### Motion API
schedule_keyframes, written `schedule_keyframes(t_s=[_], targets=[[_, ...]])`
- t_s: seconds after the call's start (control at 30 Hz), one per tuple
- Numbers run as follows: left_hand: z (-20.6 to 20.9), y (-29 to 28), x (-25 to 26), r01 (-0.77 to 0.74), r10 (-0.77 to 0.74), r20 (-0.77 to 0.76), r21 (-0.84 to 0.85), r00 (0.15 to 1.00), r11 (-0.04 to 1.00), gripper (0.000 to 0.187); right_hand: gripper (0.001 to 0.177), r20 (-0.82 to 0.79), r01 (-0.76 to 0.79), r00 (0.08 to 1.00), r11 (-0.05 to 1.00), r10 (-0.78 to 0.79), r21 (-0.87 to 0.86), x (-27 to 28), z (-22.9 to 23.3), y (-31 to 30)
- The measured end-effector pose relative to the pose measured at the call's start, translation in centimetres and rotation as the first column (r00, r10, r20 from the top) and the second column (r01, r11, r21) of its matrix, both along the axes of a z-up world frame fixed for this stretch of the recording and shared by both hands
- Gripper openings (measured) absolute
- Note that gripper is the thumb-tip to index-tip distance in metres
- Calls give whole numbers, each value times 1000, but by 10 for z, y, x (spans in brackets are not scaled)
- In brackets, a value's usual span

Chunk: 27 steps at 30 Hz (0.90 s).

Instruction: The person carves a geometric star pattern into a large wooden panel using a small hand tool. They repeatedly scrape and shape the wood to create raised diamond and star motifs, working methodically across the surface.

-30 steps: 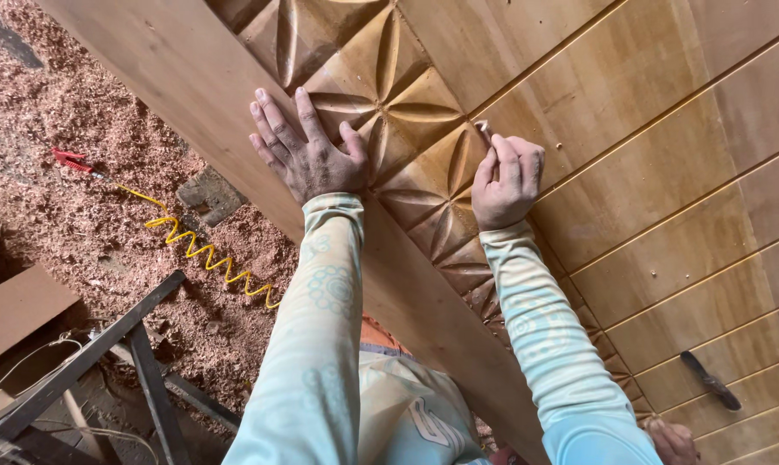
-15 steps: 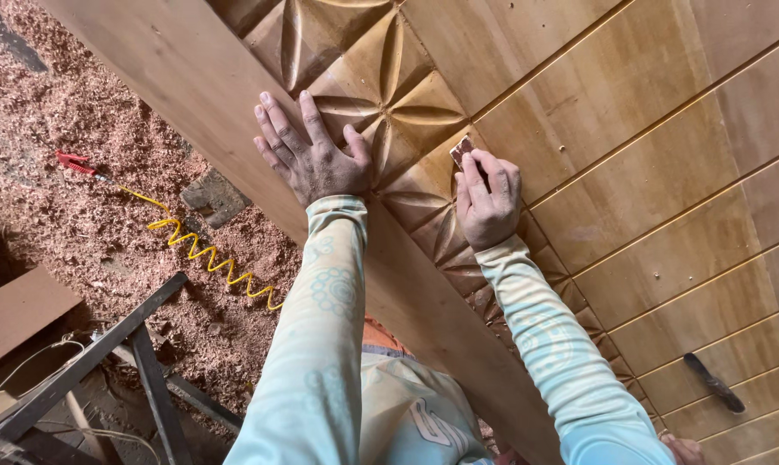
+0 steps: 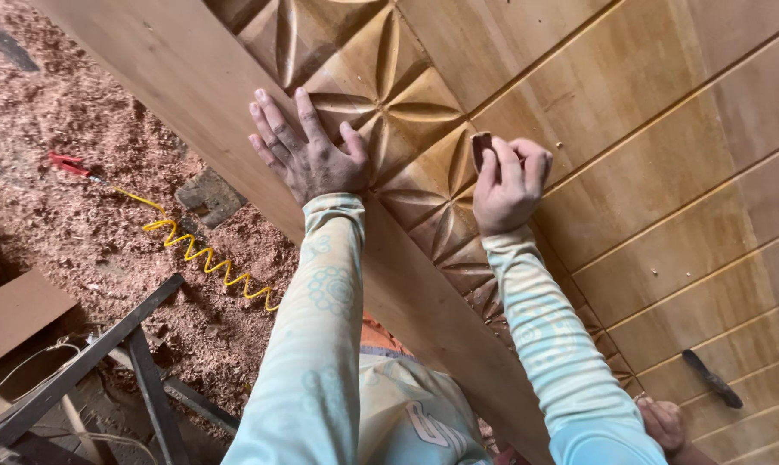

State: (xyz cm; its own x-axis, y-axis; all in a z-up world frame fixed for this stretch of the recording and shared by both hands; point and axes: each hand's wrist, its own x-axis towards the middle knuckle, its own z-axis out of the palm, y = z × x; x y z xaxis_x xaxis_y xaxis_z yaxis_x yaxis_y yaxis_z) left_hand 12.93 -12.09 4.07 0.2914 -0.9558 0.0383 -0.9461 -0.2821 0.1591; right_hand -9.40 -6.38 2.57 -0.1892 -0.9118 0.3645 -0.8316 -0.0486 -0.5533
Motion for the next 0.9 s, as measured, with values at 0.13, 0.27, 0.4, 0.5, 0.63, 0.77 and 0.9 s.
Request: schedule_keyframes(t_s=[0.13,0.27,0.4,0.5,0.63,0.77,0.9], targets=[[-3,-2,0,14,-14,-7,-7,1000,1000,74,30,-63,-170,984,985,168,-13,-2,10,8],[-3,-2,1,5,-5,-12,-2,1000,1000,75,36,-81,-194,978,981,191,-26,-2,-2,11],[-4,-1,1,7,-7,-2,0,1000,1000,75,37,-11,-189,982,981,189,31,-7,-20,19],[-4,-1,1,7,-7,-15,7,1000,1000,75,45,-34,-245,967,960,252,134,-13,-16,24],[-3,-2,0,5,-5,-2,-1,1000,1000,75,63,-88,-320,929,899,360,300,-14,0,29],[-3,-4,1,-2,2,7,18,1000,1000,75,78,-46,-388,893,820,447,421,-29,1,14],[-5,-1,2,9,-9,-2,14,1000,1000,75,79,-69,-436,850,771,522,463,-34,-6,4]])
